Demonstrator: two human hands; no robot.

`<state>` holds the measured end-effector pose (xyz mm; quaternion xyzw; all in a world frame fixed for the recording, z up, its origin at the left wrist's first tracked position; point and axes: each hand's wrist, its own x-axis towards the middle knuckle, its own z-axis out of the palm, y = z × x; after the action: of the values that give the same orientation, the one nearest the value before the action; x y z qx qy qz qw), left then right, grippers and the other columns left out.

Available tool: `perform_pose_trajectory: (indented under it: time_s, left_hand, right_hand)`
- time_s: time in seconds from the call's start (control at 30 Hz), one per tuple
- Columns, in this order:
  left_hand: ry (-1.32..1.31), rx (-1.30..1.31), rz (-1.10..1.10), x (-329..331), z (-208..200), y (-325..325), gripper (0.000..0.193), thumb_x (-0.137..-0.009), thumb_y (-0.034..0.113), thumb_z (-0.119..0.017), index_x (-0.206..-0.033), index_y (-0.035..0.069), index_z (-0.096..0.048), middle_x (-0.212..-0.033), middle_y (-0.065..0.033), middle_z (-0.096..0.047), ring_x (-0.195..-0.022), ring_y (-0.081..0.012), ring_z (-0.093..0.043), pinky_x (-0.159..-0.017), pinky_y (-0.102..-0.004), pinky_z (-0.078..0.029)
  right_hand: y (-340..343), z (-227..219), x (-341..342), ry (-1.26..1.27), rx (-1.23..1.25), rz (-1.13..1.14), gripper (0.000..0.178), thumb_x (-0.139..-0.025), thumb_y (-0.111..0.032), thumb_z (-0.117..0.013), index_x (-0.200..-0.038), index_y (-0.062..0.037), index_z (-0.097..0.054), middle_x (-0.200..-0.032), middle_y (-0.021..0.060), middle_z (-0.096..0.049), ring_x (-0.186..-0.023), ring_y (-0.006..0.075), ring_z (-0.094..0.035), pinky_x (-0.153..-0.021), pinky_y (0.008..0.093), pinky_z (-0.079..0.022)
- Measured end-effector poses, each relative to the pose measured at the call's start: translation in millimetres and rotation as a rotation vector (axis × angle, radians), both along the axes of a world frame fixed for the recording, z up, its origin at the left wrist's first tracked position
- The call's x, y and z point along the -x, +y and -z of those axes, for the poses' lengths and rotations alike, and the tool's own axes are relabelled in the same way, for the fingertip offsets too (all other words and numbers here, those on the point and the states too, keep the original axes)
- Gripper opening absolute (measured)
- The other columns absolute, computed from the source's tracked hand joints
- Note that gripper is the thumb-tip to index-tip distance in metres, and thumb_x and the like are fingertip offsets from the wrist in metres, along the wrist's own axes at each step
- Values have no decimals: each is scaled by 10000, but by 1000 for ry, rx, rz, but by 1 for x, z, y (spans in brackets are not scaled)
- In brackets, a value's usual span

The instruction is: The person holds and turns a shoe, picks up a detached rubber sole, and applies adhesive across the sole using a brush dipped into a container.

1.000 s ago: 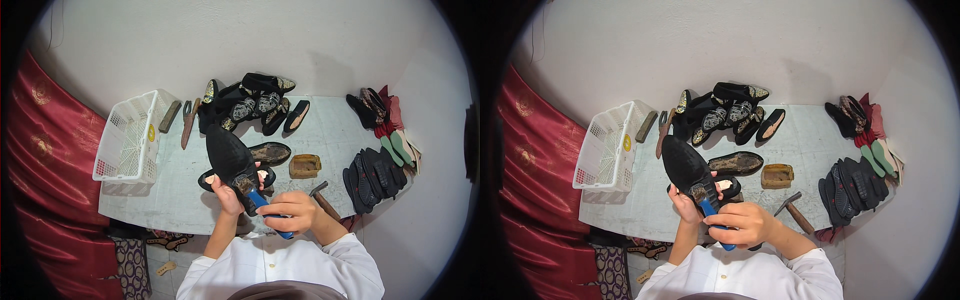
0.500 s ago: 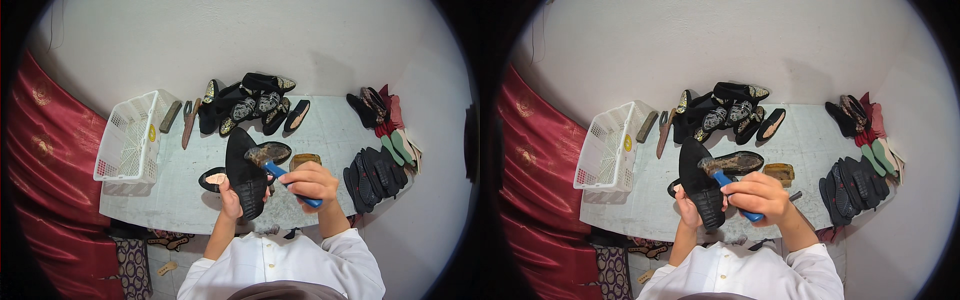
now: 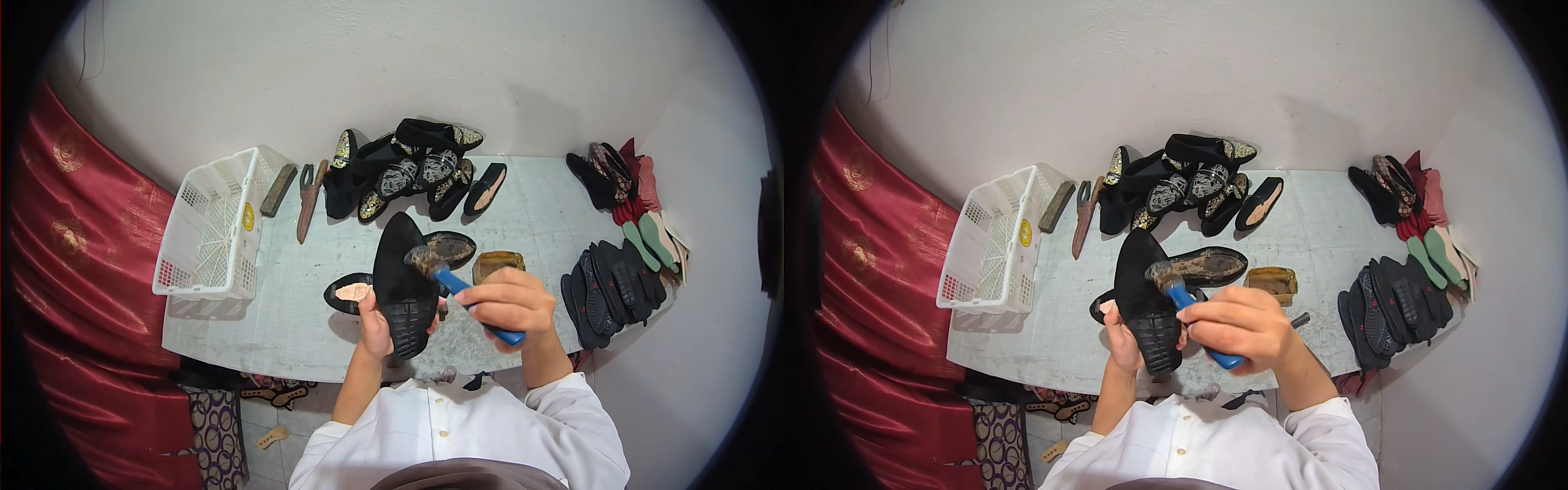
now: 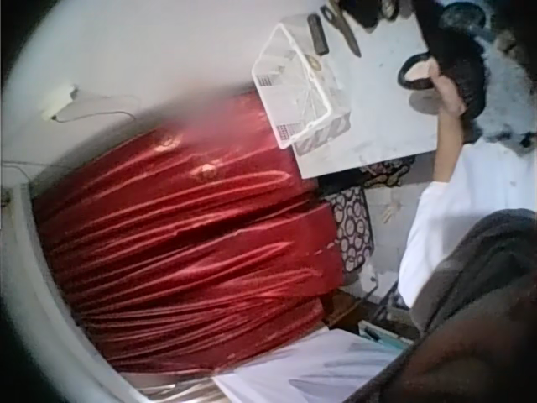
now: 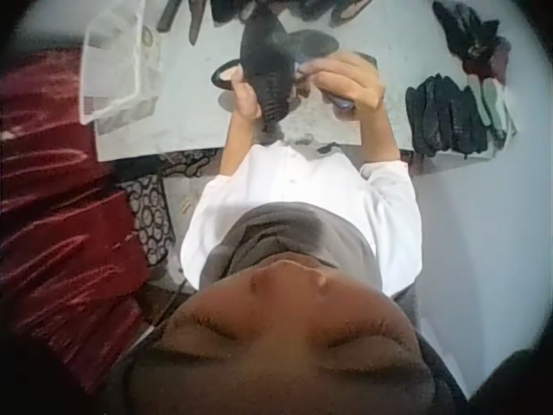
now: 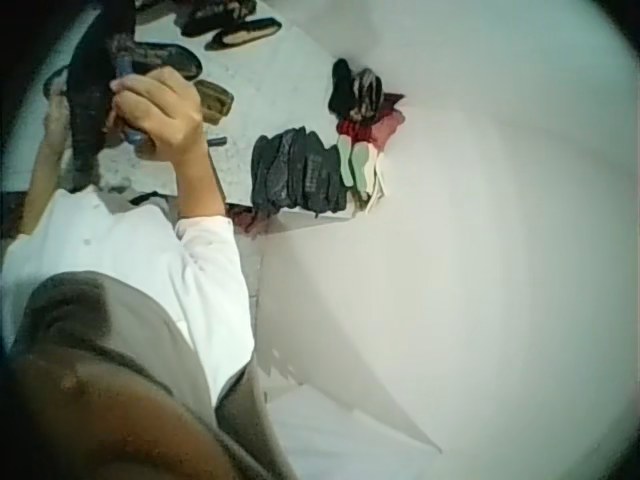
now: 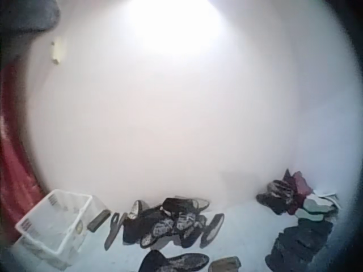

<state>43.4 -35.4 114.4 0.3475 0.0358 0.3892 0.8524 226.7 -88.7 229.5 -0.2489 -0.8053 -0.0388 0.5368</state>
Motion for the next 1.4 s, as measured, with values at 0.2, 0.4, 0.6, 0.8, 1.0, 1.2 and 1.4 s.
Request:
perform_pose_trajectory:
  time_s: [0.2, 0.4, 0.6, 0.8, 1.0, 1.2, 1.4]
  left_hand:
    - [20, -3, 24, -3, -8, -2, 757, -833, 560, -158, -1183, -49, -441, -1004, -225, -585, -728, -254, -595, -613, -342, -488]
    - [11, -7, -51, 3, -4, 7, 751, -832, 560, -176, -1188, -47, -440, -1019, -228, -578, -730, -259, -592, -619, -344, -489]
    - [-3, 3, 25, 1, -4, 2, 749, -832, 559, -175, -1186, -45, -441, -1000, -214, -579, -722, -259, -589, -614, -345, -482]
    - [45, -65, -19, 0, -4, 4, 769, -830, 583, -180, -1195, -44, -437, -1009, -210, -582, -723, -252, -593, -617, -344, -484]
    - [35, -70, -53, 6, 2, 9, 786, -832, 600, -170, -1205, -41, -432, -1039, -220, -583, -736, -256, -602, -632, -343, -496]
    - [62, -86, -60, 6, -3, 5, 775, -843, 580, -161, -1205, -51, -427, -1034, -222, -582, -731, -255, -601, -626, -341, -494]
    - [82, -101, -90, 8, 2, 9, 796, -836, 604, -171, -1204, -53, -429, -1028, -225, -581, -738, -250, -600, -627, -335, -497]
  right_hand:
    - [12, 6, -4, -22, -117, 167, 213, -585, -100, -672, -783, -40, -621, -917, 132, -645, -680, 224, -580, -554, 281, -476]
    - [2, 8, -8, -21, 58, -44, 244, -573, -97, -660, -798, -10, -620, -875, 133, -643, -621, 240, -574, -529, 301, -470]
    - [3, 4, -10, 79, 72, 1, 261, -551, -59, -661, -805, -11, -620, -880, 134, -644, -624, 235, -575, -528, 295, -469]
    - [3, 6, -5, -2, -30, 62, 251, -566, -92, -680, -805, -33, -631, -898, 127, -647, -660, 231, -583, -557, 289, -479]
    - [1, 8, -6, -3, 135, -87, 255, -574, -80, -692, -819, -42, -633, -901, 128, -647, -674, 234, -593, -577, 295, -483]
    - [10, 8, -1, 69, -29, 34, 252, -581, -28, -701, -820, -42, -622, -922, 146, -645, -691, 233, -596, -586, 296, -486]
    - [0, 13, -1, 147, 75, 29, 223, -663, -23, -680, -860, 17, -584, -917, 178, -639, -646, 241, -606, -553, 293, -489]
